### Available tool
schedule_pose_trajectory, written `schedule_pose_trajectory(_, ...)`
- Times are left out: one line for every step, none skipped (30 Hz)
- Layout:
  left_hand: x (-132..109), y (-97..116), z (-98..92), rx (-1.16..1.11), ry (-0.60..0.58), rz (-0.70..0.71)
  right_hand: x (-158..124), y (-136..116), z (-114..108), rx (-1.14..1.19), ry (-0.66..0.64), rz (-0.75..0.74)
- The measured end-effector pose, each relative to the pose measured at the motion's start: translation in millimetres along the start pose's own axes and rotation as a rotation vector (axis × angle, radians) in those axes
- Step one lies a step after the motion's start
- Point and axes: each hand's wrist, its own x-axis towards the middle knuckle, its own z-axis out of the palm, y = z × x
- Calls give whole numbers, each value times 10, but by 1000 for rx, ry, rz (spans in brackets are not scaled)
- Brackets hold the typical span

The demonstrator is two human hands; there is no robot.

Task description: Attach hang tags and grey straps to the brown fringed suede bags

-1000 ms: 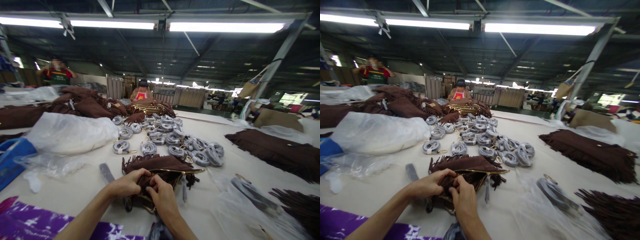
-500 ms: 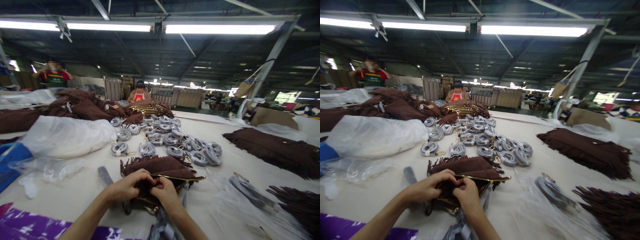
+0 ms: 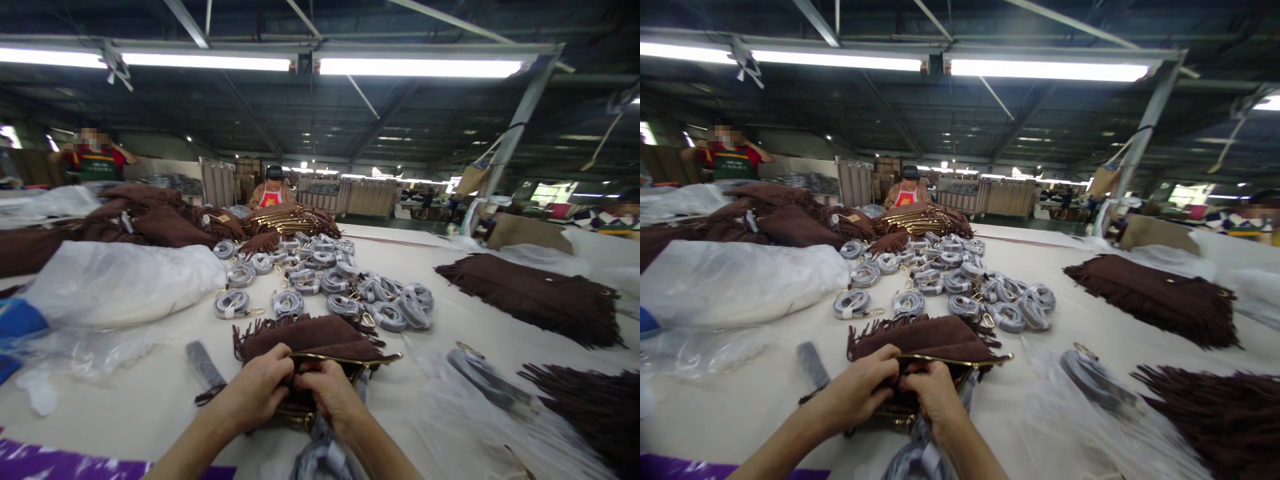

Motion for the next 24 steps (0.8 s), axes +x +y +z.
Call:
schedule_pose_trajectory(1, 19, 14, 42, -11, -4, 15, 26, -2, 15, -6, -26)
schedule_pose_trajectory(0, 30, 23, 74, -21, -3, 28, 48, -7, 23, -13, -46)
schedule_pose_trajectory(-4, 32, 26, 88, -22, 2, 36, 61, -18, 21, -26, -61)
schedule_pose_trajectory(-10, 26, 23, 76, -13, 11, 37, 63, -34, 4, -43, -72)
schedule_pose_trajectory(-17, 13, 11, 40, -1, 26, 29, 51, -56, -27, -58, -85)
schedule_pose_trajectory(-26, -3, -7, -13, 15, 43, 10, 25, -84, -81, -63, -106)
schedule_pose_trajectory(-34, -19, -32, -71, 35, 61, -21, -16, -114, -157, -53, -136)
schedule_pose_trajectory(-41, -30, -62, -118, 62, 80, -63, -68, -144, -241, -28, -174)
schedule_pose_trajectory(-47, -33, -94, -143, 96, 94, -115, -128, -172, -313, 0, -213)
schedule_pose_trajectory(-50, -26, -125, -145, 135, 106, -174, -191, -195, -363, 14, -236)
schedule_pose_trajectory(-52, -9, -151, -128, 180, 114, -234, -253, -213, -379, -3, -233)
schedule_pose_trajectory(-53, 17, -171, -102, 221, 119, -292, -309, -225, -361, -50, -204)
schedule_pose_trajectory(-52, 48, -181, -76, 252, 125, -342, -355, -233, -313, -115, -153)
schedule_pose_trajectory(-51, 82, -180, -53, 270, 131, -382, -388, -237, -251, -177, -92)
schedule_pose_trajectory(-51, 114, -171, -34, 280, 140, -410, -409, -241, -185, -228, -31)
schedule_pose_trajectory(-52, 142, -154, -19, 285, 153, -426, -418, -245, -116, -259, 16)
schedule_pose_trajectory(-55, 164, -133, -10, 288, 167, -432, -418, -250, -46, -277, 47)
schedule_pose_trajectory(-58, 178, -110, -11, 292, 179, -431, -413, -256, 25, -290, 67)
schedule_pose_trajectory(-63, 186, -85, -20, 302, 187, -427, -405, -264, 94, -305, 80)
schedule_pose_trajectory(-68, 189, -61, -45, 309, 186, -421, -397, -273, 158, -324, 84)
schedule_pose_trajectory(-72, 188, -37, -94, 306, 168, -417, -391, -283, 209, -343, 79)
schedule_pose_trajectory(-74, 185, -13, -175, 284, 126, -414, -388, -291, 242, -358, 65)
schedule_pose_trajectory(-73, 181, 11, -287, 241, 60, -411, -385, -299, 250, -372, 45)
schedule_pose_trajectory(-68, 177, 35, -420, 186, -18, -408, -382, -306, 238, -378, 17)
